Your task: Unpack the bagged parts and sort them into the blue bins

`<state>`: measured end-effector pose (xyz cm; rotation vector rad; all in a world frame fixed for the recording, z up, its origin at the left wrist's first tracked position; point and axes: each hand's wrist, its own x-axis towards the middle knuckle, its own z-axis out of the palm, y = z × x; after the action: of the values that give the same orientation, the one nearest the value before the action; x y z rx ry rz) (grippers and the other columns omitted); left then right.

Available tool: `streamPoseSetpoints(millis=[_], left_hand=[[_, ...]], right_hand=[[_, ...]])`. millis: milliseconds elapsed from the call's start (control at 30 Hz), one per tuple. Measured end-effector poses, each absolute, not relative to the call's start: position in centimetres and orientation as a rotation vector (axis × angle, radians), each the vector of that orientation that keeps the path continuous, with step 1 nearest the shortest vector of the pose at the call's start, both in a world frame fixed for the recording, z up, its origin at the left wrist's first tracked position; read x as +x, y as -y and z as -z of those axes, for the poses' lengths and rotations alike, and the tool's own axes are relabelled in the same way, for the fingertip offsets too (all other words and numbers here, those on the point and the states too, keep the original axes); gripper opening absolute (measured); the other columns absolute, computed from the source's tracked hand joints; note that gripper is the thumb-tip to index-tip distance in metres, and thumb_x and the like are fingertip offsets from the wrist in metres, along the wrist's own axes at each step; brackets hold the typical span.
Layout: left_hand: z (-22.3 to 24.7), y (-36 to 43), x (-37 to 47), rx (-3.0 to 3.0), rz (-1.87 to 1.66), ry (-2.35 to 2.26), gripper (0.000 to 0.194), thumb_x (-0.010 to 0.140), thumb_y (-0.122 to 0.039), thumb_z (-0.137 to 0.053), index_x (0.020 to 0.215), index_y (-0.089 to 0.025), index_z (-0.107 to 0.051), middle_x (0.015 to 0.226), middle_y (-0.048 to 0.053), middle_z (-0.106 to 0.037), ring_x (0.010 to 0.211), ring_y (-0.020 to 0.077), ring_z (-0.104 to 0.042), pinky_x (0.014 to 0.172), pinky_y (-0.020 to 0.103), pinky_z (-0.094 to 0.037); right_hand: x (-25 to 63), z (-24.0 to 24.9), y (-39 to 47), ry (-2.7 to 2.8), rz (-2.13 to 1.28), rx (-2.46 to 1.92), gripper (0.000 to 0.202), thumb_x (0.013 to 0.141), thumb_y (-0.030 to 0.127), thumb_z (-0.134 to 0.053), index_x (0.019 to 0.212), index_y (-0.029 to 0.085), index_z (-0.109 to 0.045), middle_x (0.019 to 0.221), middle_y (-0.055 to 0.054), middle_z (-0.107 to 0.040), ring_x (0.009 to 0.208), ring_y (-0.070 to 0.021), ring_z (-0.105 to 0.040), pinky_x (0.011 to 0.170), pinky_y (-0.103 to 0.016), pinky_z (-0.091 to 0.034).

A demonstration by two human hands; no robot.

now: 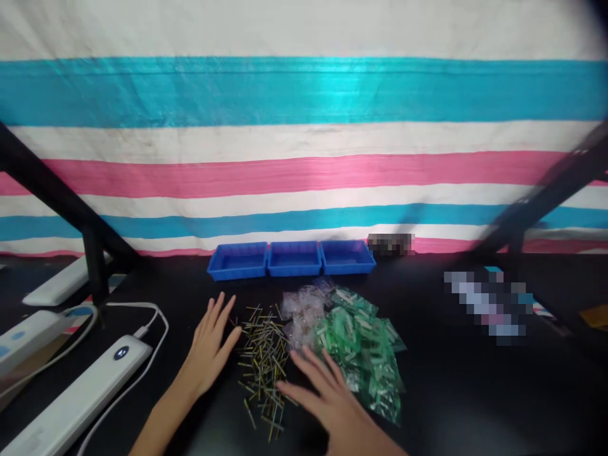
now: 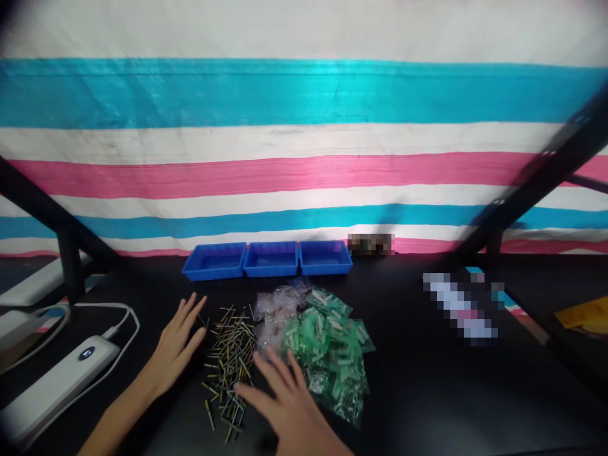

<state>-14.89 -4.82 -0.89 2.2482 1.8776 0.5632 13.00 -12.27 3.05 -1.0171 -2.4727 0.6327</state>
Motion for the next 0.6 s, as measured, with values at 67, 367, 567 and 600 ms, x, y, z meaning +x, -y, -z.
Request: streamPoseSetpoints(millis=[67, 367, 567, 600], left_hand=[[2.1, 3.3, -15.6, 2.164, -0.562, -1.998, 0.053, 0.087, -0.042, -0.030, 0.136, -0.023, -0.023, 0.144, 0.008, -0.020, 0.132, 0.0279, -0.011, 0.100, 0.052, -0.025], [3.0, 1.1, -14.6, 2.248, -0.509, -1.732, 0.048, 0.091, -0.036, -0.016, 0.135, -0.020, -0.026, 0.142, 0.006, -0.025, 0.132, 0.0183, -0.014, 0.105, 0.045, -0.020], [3.1, 0.3, -14.5, 2.266, -0.581, -1.542, 0.047, 0.092, -0.033, -0.010, 0.137, -0.023, -0.019, 0.143, 0.003, -0.023, 0.132, 0.0148, -0.013, 0.106, 0.042, -0.019], [3.1, 0.3, -14.5, 2.274, -0.575, -1.526, 0.047, 0.092, -0.033, -0.010, 0.137, -0.023, -0.019, 0.143, 0.002, -0.023, 0.132, 0.0145, -0.013, 0.107, 0.042, -0.018]], right_hand=[[10.5, -2.4, 12.2, 2.564, -0.645, -0.872, 0.073, 0.072, 0.055, -0.054, 0.135, 0.029, -0.027, 0.143, -0.009, -0.019, 0.129, -0.0348, -0.018, 0.099, -0.061, -0.016], [5.0, 0.1, 10.0, 2.609, -0.354, -1.019, 0.046, 0.088, 0.033, -0.040, 0.133, 0.025, -0.030, 0.144, -0.005, -0.020, 0.132, -0.0282, -0.009, 0.103, -0.054, -0.018], [2.2, 0.6, 6.3, 2.620, -0.203, -1.132, 0.043, 0.091, 0.034, -0.032, 0.132, 0.022, -0.032, 0.144, -0.007, -0.017, 0.132, -0.0281, -0.007, 0.103, -0.054, -0.018], [1.9, 0.6, 5.8, 2.615, -0.195, -1.150, 0.043, 0.091, 0.034, -0.031, 0.132, 0.020, -0.033, 0.144, -0.009, -0.017, 0.132, -0.0287, -0.006, 0.103, -0.054, -0.018]])
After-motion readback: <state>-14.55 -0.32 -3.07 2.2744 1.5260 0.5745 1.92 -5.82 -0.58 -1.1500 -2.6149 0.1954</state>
